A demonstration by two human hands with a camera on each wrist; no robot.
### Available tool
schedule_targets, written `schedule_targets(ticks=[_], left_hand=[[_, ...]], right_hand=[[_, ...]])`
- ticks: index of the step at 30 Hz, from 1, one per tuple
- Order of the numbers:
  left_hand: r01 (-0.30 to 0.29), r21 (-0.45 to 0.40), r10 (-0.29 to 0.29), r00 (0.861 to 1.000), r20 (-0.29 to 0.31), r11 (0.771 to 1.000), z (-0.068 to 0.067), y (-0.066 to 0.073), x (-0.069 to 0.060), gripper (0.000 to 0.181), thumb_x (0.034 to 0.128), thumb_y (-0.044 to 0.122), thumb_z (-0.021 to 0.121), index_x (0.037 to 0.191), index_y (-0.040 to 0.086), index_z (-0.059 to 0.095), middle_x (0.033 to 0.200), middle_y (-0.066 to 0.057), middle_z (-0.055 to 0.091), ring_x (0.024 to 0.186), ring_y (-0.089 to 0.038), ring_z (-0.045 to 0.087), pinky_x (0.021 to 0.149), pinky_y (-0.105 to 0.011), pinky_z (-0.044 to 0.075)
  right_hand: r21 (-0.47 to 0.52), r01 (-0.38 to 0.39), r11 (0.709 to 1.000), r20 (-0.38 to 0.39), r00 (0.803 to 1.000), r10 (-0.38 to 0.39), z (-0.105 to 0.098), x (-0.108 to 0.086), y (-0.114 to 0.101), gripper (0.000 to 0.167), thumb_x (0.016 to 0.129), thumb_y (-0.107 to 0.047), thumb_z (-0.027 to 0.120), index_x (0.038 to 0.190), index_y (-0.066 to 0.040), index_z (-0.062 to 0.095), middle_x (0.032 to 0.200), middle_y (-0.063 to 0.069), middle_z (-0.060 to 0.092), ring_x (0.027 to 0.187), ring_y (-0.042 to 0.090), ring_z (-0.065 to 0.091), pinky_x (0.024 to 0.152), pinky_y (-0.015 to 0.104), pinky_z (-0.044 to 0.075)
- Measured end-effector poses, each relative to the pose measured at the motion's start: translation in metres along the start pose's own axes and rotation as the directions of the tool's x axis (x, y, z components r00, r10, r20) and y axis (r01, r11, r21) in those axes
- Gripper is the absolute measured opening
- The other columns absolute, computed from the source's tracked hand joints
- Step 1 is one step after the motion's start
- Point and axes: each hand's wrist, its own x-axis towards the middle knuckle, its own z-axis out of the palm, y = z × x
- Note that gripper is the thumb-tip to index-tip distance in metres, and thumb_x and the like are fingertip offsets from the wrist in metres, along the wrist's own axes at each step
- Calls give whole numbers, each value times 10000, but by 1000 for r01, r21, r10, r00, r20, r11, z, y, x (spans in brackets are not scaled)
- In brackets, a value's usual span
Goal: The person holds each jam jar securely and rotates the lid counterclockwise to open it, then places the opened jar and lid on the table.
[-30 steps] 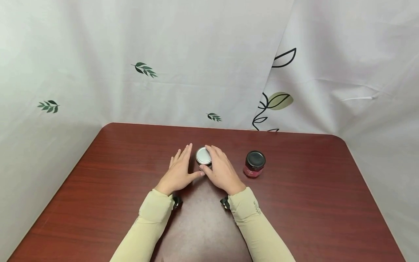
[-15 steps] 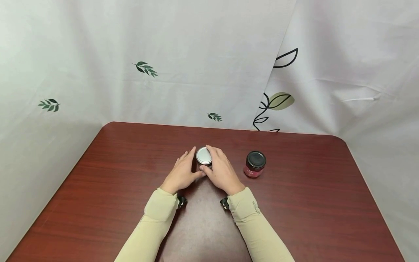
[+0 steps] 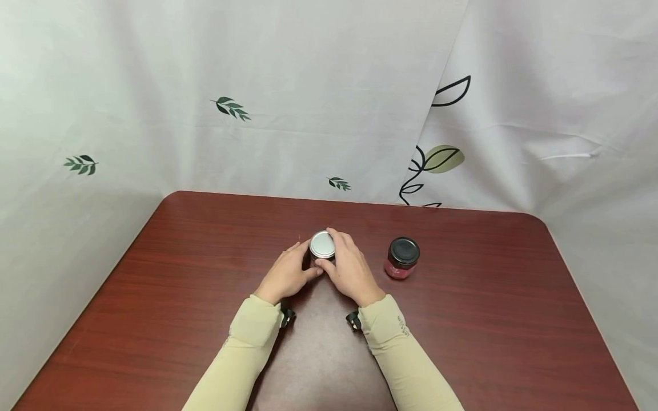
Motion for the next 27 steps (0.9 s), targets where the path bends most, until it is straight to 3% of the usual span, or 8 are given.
schedule_targets(ticks=[10, 21, 27], left_hand=[[-14, 12, 15, 999, -28, 1000, 0, -1, 1, 634, 933, 248, 733, 1466, 12, 484, 1441, -167, 545, 1430, -395, 368, 1146, -600, 261], [-84, 10, 85, 991, -103, 996, -1, 2, 1, 633, 925, 229, 746, 1468, 33, 486, 1346, -181, 615, 1234, -403, 569, 1036, -507, 442], [-135, -18, 131, 979, -156, 991, -1, 1, 1, 645, 889, 231, 788, 1443, 41, 517, 1304, -162, 646, 1188, -360, 613, 1005, -476, 476]], right_hand=[[5, 14, 1000, -4, 1000, -14, 0, -1, 0, 703, 928, -199, 743, 1489, 40, 393, 1420, 248, 497, 1264, 389, 529, 1025, 539, 432], [33, 23, 999, -54, 998, -21, -7, 0, -3, 717, 918, -203, 756, 1485, 48, 396, 1424, 240, 500, 1276, 374, 527, 1034, 536, 432], [53, 12, 999, -66, 998, -9, -8, 0, -4, 738, 920, -218, 755, 1493, 49, 376, 1424, 261, 495, 1276, 381, 530, 1032, 527, 439]])
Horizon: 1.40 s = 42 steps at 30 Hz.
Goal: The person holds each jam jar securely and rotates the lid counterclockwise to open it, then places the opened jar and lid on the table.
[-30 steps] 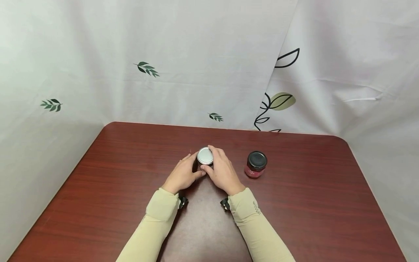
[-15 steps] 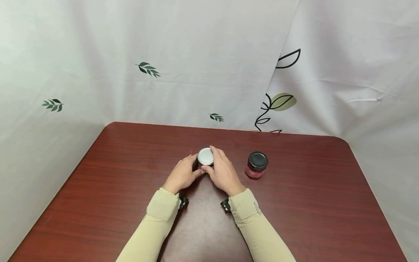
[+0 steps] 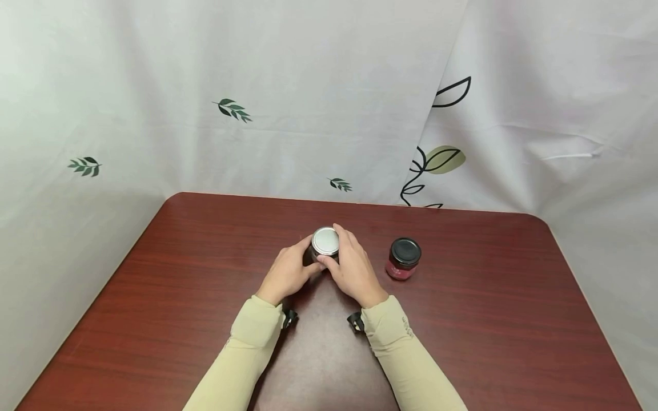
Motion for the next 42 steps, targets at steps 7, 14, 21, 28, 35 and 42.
schedule_targets(ticks=[7, 14, 21, 28, 35, 42], left_hand=[[-32, -50, 29, 998, -58, 998, 2, 3, 3, 724, 791, 203, 875, 1413, 36, 543, 1283, -143, 660, 1165, -330, 630, 987, -451, 488], [-14, -60, 7, 994, -113, 998, 5, 5, 5, 730, 768, 242, 894, 1390, 50, 562, 1267, -121, 669, 1155, -308, 639, 973, -442, 501], [-18, -74, 7, 989, -149, 997, 5, 8, 6, 755, 753, 250, 904, 1382, 24, 552, 1274, -141, 654, 1166, -301, 630, 989, -431, 492], [-8, -63, -2, 986, -164, 998, 5, 10, 5, 764, 756, 289, 896, 1374, 9, 546, 1296, -144, 632, 1189, -324, 597, 1012, -458, 466], [-31, -62, 19, 982, -190, 998, 7, 9, 3, 708, 746, 309, 893, 1311, 23, 577, 1220, -104, 650, 1106, -291, 635, 951, -440, 503], [-34, -67, 19, 978, -206, 997, 8, 9, 2, 673, 733, 295, 888, 1278, 28, 596, 1184, -97, 658, 1047, -282, 657, 905, -433, 527]], right_hand=[[27, 1, 1000, -27, 1000, 0, -3, -1, 0, 725, 912, -229, 764, 1473, 59, 405, 1413, 271, 504, 1266, 390, 539, 1024, 524, 448], [33, -9, 999, -35, 999, 10, -3, 0, -2, 753, 923, -265, 752, 1493, 49, 375, 1473, 258, 461, 1318, 410, 489, 1057, 543, 414], [23, 7, 1000, -43, 999, -6, -6, 0, -4, 754, 925, -289, 748, 1488, 55, 383, 1460, 262, 469, 1309, 408, 493, 1050, 544, 421], [35, -11, 999, -20, 1000, 12, -7, 0, -6, 755, 926, -311, 744, 1484, 55, 392, 1451, 258, 479, 1307, 398, 494, 1057, 540, 412], [69, -65, 996, 13, 998, 64, -8, -1, -6, 742, 915, -344, 750, 1464, 43, 434, 1377, 225, 534, 1175, 349, 561, 970, 495, 468], [38, -56, 998, 10, 998, 55, -13, -3, -8, 721, 915, -383, 741, 1434, 40, 476, 1362, 201, 556, 1242, 353, 540, 1028, 509, 434]])
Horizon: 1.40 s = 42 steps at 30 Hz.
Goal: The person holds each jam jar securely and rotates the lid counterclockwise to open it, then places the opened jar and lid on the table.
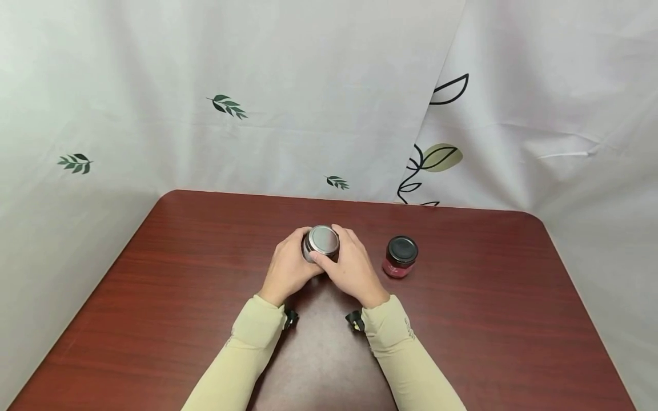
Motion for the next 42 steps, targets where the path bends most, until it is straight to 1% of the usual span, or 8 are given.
schedule_targets(ticks=[10, 18, 23, 28, 31, 34, 37, 42], left_hand=[[5, 13, -5, 999, -36, 1000, 0, 1, 0, 673, 713, 266, 883, 1261, 16, 582, 1162, -115, 639, 1018, -297, 646, 882, -441, 530], [30, 46, -29, 999, -22, 998, -1, 7, -1, 694, 693, 252, 891, 1254, 9, 563, 1109, -147, 653, 1014, -311, 618, 854, -459, 529], [24, 73, -21, 999, -36, 997, 1, 11, -2, 691, 683, 267, 897, 1239, 18, 570, 1083, -144, 666, 985, -303, 641, 834, -450, 539], [14, 87, -12, 999, -31, 996, 3, 13, -3, 675, 697, 275, 898, 1232, 29, 569, 1065, -129, 662, 946, -290, 653, 807, -442, 549], [7, 87, -5, 1000, -30, 996, 3, 13, -4, 665, 703, 272, 896, 1229, 32, 568, 1059, -124, 659, 927, -288, 648, 794, -440, 550], [1, 85, 2, 999, -37, 996, 3, 14, -4, 655, 705, 261, 896, 1225, 34, 570, 1057, -121, 656, 917, -286, 641, 784, -438, 550], [2, 89, 2, 999, -42, 996, 3, 14, -4, 655, 703, 258, 897, 1225, 35, 570, 1062, -119, 654, 929, -284, 635, 784, -438, 550], [2, 91, 1, 999, -36, 996, 2, 14, -4, 664, 705, 269, 899, 1232, 38, 568, 1076, -120, 652, 950, -284, 635, 797, -437, 551]], right_hand=[[-4, 1, 1000, -55, 999, -1, -3, -3, -8, 653, 905, -386, 749, 1372, 29, 559, 1351, 173, 575, 1261, 340, 524, 1045, 504, 417], [-22, -30, 999, -93, 995, 28, -2, -2, -11, 622, 910, -406, 733, 1343, 17, 593, 1313, 178, 610, 1217, 358, 560, 1015, 508, 439], [-29, -57, 998, -112, 992, 53, -2, -3, -13, 620, 907, -414, 732, 1333, 18, 606, 1290, 187, 631, 1168, 373, 588, 976, 508, 460], [-30, -79, 996, -134, 988, 74, -1, -4, -14, 598, 904, -436, 727, 1306, -4, 633, 1236, 172, 663, 1134, 361, 611, 971, 515, 457], [-36, -73, 997, -159, 985, 66, -1, -5, -15, 576, 896, -442, 739, 1274, -15, 658, 1165, 154, 690, 1039, 321, 645, 907, 488, 492], [-46, -56, 997, -187, 981, 47, 0, -5, -15, 543, 887, -442, 753, 1237, -32, 685, 1059, 124, 710, 873, 253, 652, 776, 429, 520], [-54, -40, 998, -204, 979, 28, 1, -5, -15, 521, 880, -443, 763, 1216, -49, 701, 979, 95, 710, 751, 199, 611, 674, 381, 499], [-59, -36, 998, -216, 976, 22, 1, -6, -15, 490, 877, -427, 771, 1199, -62, 712, 959, 81, 710, 713, 177, 585, 640, 356, 475]])
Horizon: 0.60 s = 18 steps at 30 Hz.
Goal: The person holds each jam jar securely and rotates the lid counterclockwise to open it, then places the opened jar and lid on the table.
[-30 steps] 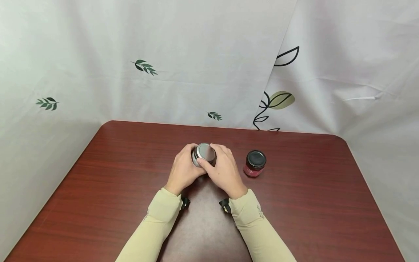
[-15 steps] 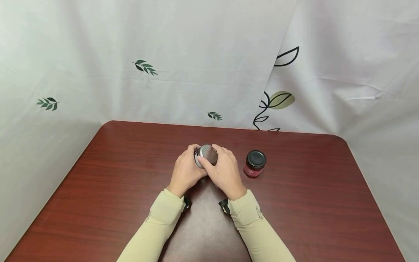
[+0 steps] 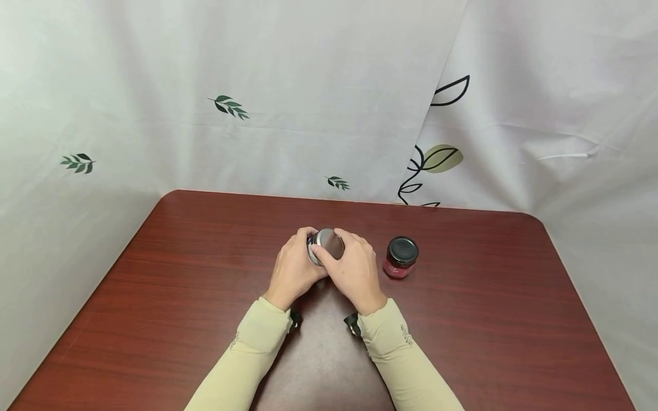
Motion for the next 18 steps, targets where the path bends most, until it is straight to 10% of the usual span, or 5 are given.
schedule_targets(ticks=[18], left_hand=[[-18, 13, 18, 1000, -16, 1000, 1, -1, 0, 664, 684, 287, 910, 1206, 36, 586, 1054, -121, 668, 936, -286, 649, 796, -440, 551]], right_hand=[[18, -34, 999, 10, 999, 34, 1, 0, -1, 453, 883, -385, 763, 1188, -53, 719, 1064, 112, 720, 915, 260, 677, 776, 444, 538]])
